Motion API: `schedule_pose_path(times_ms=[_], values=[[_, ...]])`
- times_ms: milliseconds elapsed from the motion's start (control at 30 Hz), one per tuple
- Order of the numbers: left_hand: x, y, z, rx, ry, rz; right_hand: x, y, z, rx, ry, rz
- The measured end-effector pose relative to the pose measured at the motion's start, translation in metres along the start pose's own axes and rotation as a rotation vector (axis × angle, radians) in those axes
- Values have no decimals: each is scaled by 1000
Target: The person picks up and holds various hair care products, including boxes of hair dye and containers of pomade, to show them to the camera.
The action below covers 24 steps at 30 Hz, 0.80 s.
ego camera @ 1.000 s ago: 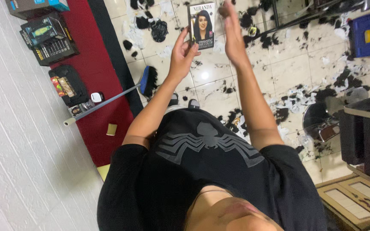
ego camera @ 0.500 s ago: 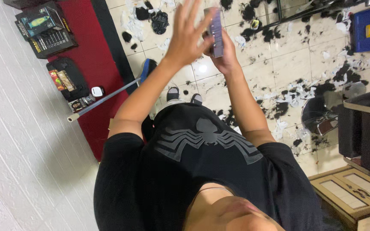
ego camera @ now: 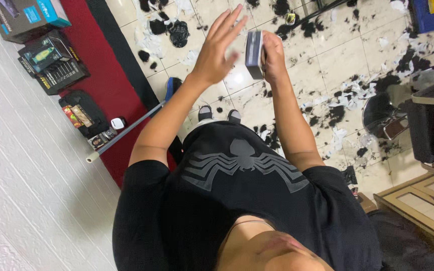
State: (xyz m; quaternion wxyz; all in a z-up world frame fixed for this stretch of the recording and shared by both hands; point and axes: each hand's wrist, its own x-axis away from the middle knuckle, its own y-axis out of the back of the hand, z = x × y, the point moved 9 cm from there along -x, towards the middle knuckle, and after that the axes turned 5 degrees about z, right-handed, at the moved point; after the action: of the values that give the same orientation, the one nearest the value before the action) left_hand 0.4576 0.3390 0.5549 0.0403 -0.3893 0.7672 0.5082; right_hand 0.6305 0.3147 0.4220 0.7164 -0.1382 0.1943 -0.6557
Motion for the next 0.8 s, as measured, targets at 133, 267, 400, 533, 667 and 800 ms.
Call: schedule_pose_path(times_ms=[133,267,400,533,667,800], values=[[8,-45,34,924,253,-48,-9,-13,34,241,131,-329],[16,-61,46,1060,349,-118,2,-86,80,713,243,-158],[18,-57,50,1794,386,-237,12,-134,102,672,237,52],[15,-49,50,1894,394,-221,17,-173,118,1319,394,278],[16,-54,42,1878,517,-127,3,-180,100,1632,456,473],[12,-45,27,1869,380,-52,-22,-130,119,1804,323,135]])
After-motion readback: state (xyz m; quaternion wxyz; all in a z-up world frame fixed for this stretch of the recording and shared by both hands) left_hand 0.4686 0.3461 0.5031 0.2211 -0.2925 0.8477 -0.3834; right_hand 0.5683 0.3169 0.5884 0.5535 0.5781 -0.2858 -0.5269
